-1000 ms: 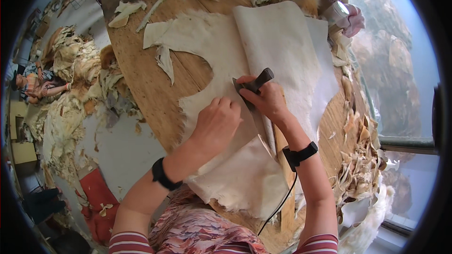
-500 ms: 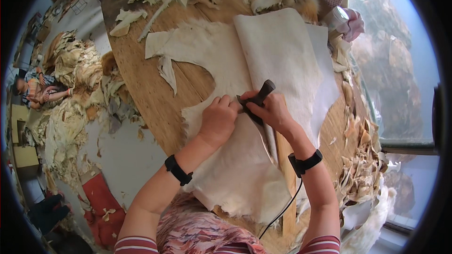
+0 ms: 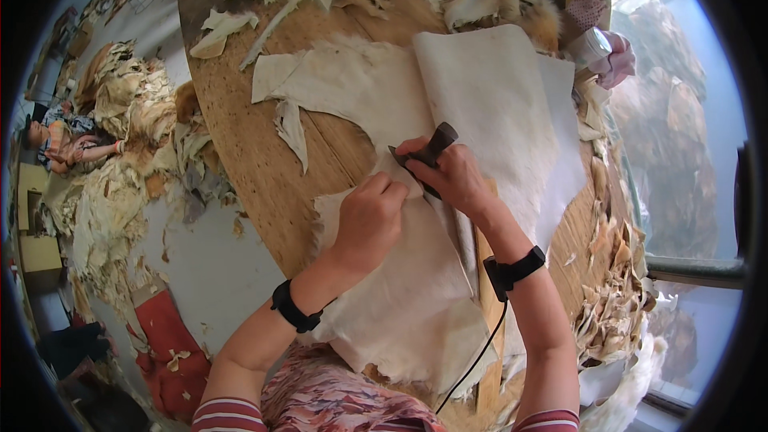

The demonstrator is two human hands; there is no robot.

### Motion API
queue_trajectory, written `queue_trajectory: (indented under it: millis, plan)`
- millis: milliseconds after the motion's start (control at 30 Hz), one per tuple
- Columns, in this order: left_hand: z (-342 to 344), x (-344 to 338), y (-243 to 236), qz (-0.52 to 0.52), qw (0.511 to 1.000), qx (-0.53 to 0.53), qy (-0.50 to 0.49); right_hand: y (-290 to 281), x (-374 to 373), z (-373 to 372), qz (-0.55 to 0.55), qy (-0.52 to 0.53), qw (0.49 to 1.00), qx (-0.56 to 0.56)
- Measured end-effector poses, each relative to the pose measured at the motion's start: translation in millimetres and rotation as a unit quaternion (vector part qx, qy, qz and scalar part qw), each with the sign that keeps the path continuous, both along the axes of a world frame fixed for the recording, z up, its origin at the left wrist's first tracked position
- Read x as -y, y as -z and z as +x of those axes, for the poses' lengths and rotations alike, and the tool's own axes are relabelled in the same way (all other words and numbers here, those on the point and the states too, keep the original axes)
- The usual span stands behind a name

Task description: The person uses a specialized hand-held leather cutting tool and shears to cut specific shapes out of white fur/leather pieces on a wooden work table, using a paper template and a straight edge for guidance.

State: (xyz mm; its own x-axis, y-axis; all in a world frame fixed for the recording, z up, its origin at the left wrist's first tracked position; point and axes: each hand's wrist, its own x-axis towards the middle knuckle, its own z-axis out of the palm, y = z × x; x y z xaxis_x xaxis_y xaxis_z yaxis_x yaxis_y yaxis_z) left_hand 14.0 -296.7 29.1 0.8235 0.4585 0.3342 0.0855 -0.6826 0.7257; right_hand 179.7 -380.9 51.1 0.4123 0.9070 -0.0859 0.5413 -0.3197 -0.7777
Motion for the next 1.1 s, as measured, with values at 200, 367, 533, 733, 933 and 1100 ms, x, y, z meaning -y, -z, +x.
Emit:
queue_trajectory:
  millis: [200,367,533,733,933,1100]
  plan:
    - [-5,-5,-12,-0.025,0.999,0.041,-0.008,1,-27,8,0.022,-0.037,0.999,0.029]
    - [-15,-11,-30,-0.018,0.999,0.039,-0.018,2,-51,9,0.023,-0.056,0.998,0.023]
    - [-24,-14,-35,-0.023,0.998,0.052,-0.025,10,-67,10,0.078,-0.059,0.995,0.004]
    - [-33,-13,-40,-0.010,0.997,0.068,-0.030,7,-78,11,0.096,-0.078,0.992,0.008]
    - [-41,2,-46,0.004,0.998,0.067,0.005,6,-88,11,0.051,-0.079,0.995,-0.025]
    - [-45,3,-20,-0.004,0.995,-0.082,0.057,-1,-45,20,0.197,0.117,0.926,-0.300]
